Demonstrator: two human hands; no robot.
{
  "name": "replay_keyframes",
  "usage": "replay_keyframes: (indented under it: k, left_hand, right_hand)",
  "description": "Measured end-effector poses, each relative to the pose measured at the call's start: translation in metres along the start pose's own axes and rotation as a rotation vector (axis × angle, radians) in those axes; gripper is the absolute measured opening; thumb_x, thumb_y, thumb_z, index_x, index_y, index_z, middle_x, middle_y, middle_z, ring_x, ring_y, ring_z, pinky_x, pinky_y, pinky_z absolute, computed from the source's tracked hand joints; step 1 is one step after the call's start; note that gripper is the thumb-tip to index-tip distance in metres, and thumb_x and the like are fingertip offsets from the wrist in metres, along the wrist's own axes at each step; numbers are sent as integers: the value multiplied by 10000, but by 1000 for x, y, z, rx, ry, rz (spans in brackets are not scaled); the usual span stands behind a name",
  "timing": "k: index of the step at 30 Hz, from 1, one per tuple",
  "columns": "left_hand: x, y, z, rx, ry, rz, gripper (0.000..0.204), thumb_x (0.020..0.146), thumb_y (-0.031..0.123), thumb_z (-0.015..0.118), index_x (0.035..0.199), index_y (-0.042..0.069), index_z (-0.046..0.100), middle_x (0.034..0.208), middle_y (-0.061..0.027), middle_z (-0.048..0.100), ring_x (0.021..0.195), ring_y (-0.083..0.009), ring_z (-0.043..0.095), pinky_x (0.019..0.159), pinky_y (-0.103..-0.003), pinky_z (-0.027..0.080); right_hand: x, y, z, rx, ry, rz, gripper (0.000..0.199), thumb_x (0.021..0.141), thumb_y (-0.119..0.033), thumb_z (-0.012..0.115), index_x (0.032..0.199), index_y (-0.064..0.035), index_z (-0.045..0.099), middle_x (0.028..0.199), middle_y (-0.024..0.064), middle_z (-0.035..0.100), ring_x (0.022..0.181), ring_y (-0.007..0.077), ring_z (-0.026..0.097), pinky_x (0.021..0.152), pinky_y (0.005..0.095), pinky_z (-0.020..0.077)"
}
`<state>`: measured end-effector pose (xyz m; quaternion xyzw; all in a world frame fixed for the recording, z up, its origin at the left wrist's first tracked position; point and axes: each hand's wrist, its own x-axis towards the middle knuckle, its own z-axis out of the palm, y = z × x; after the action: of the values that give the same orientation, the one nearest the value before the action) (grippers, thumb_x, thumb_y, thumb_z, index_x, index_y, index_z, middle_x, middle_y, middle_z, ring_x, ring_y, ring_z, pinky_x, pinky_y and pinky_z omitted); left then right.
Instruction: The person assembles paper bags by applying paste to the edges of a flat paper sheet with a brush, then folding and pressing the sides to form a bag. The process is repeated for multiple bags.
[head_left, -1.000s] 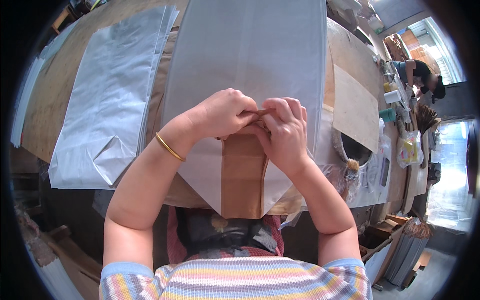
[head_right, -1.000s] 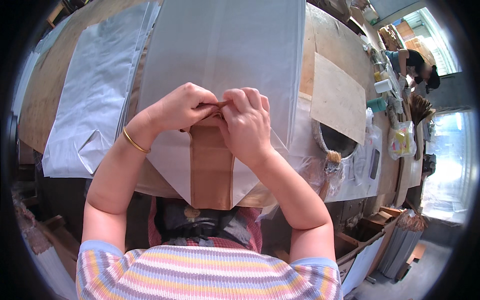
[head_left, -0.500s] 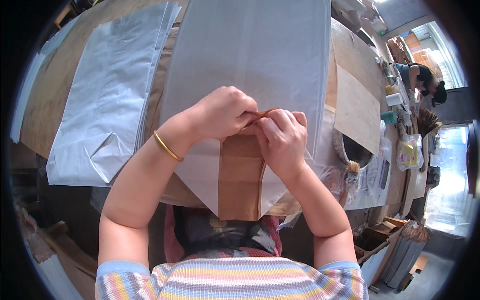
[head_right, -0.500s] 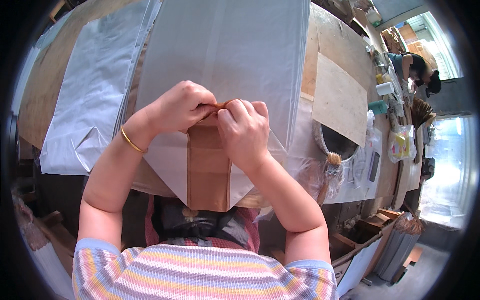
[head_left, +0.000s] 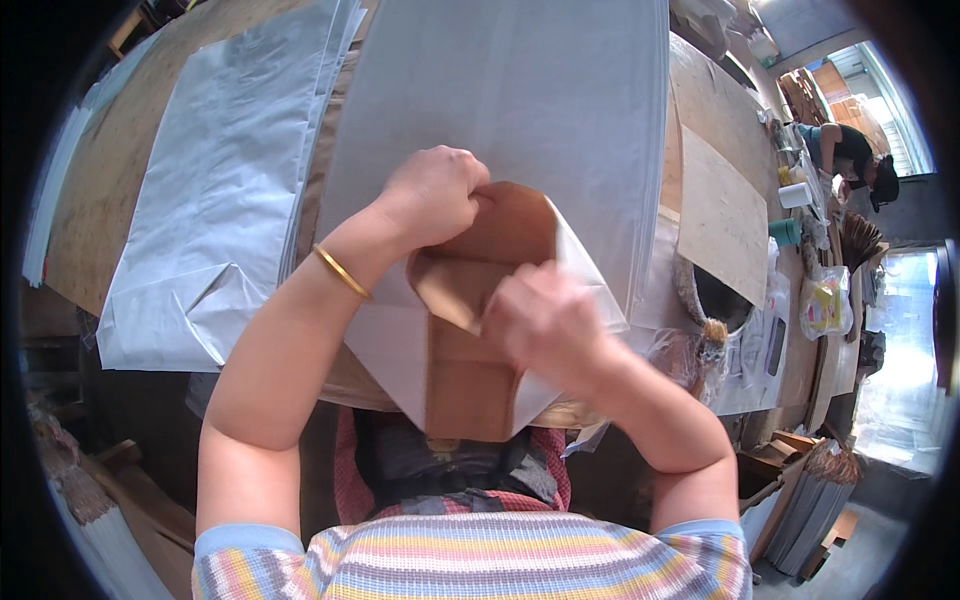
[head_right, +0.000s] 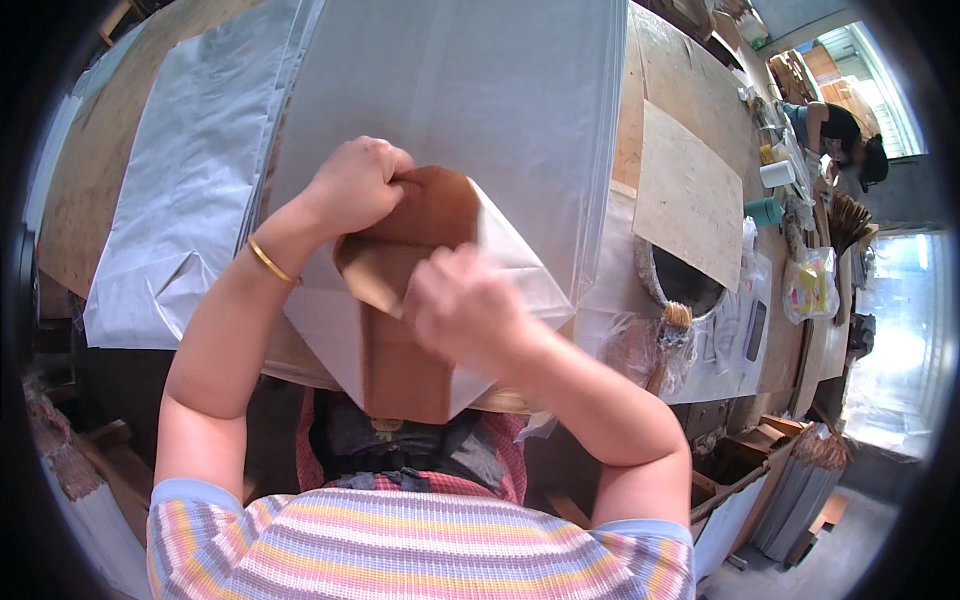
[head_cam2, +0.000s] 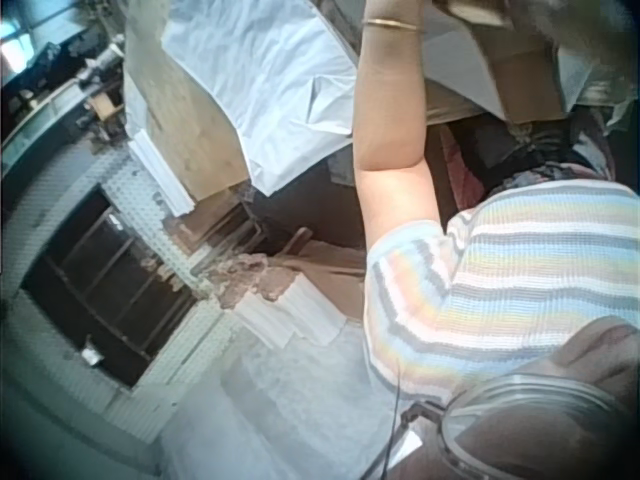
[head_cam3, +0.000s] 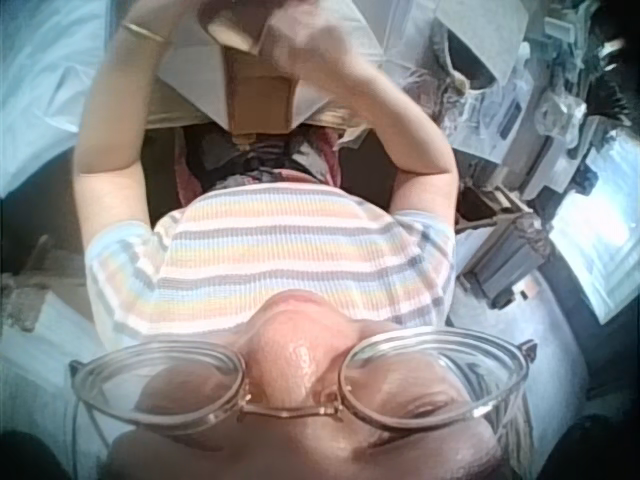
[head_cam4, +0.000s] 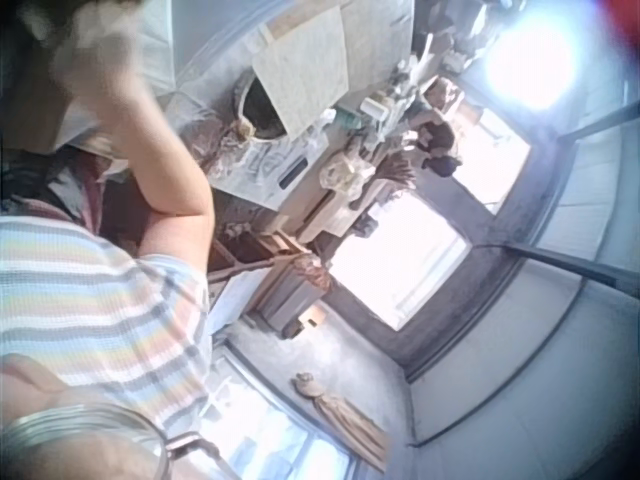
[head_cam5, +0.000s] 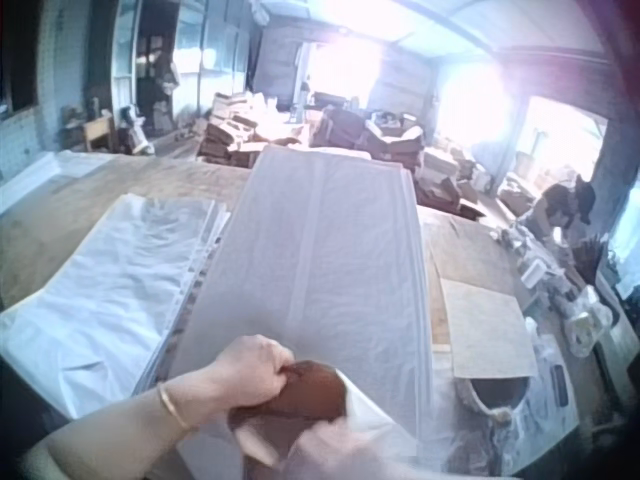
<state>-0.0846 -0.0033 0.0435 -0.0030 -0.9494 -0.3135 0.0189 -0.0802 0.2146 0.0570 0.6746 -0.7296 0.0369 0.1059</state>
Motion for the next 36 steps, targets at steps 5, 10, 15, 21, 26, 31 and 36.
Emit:
replay_keyframes:
  k: [5,10,15,21,26,31,36]
  left_hand:
    - [-1,-4,15,105,53,-87,164,798,195,696,790,32,708,882,-154,699,892,-331,672,773,-431,533]
    - [-40,38,21,929,367,358,171,807,242,671,854,83,714,898,-106,667,920,-272,633,737,-376,497]
    - [-97,69,47,731,-629,124,366,767,191,688,1097,33,666,1099,-154,639,978,-266,621,822,-368,500]
    - [-89,42,19,962,-702,-363,514,834,202,691,1307,45,564,1346,-139,554,1241,-255,556,971,-357,494]
    - [-89,13,-18,631,-302,-231,551,777,94,660,1314,84,541,1280,-156,591,1208,-301,564,990,-382,476]
    - [-81,-10,-24,-190,-254,-56,380,750,26,624,1130,22,626,1159,-158,619,1109,-325,582,956,-377,464]
    - [-68,3,-28,-180,-453,-53,457,633,6,634,1090,22,650,1194,-119,541,1156,-278,532,961,-348,441]
  right_hand:
    - [-6,-33,-9,-37,-491,14,231,686,-253,689,783,-44,709,846,51,563,806,199,550,671,336,460]
    - [5,-40,-22,-268,-858,126,580,861,-340,605,1322,7,550,884,61,651,855,224,611,743,358,444]
    - [43,-24,-24,-8,-1003,281,570,847,-207,636,1340,26,471,963,53,719,911,221,706,735,348,536]
    - [15,-7,-39,62,-998,658,689,760,-126,718,1385,-75,435,1292,192,572,1132,299,626,906,397,534]
    - [-31,26,-21,31,-701,707,560,808,-54,612,1355,-64,496,1317,188,567,1217,335,562,992,392,485]
    - [-31,44,-28,381,-538,491,416,710,-30,671,1122,-44,619,1098,164,636,1044,352,617,875,399,515]
    - [-40,10,-35,429,-388,286,256,689,-126,723,921,-39,656,924,113,642,942,307,638,782,406,526]
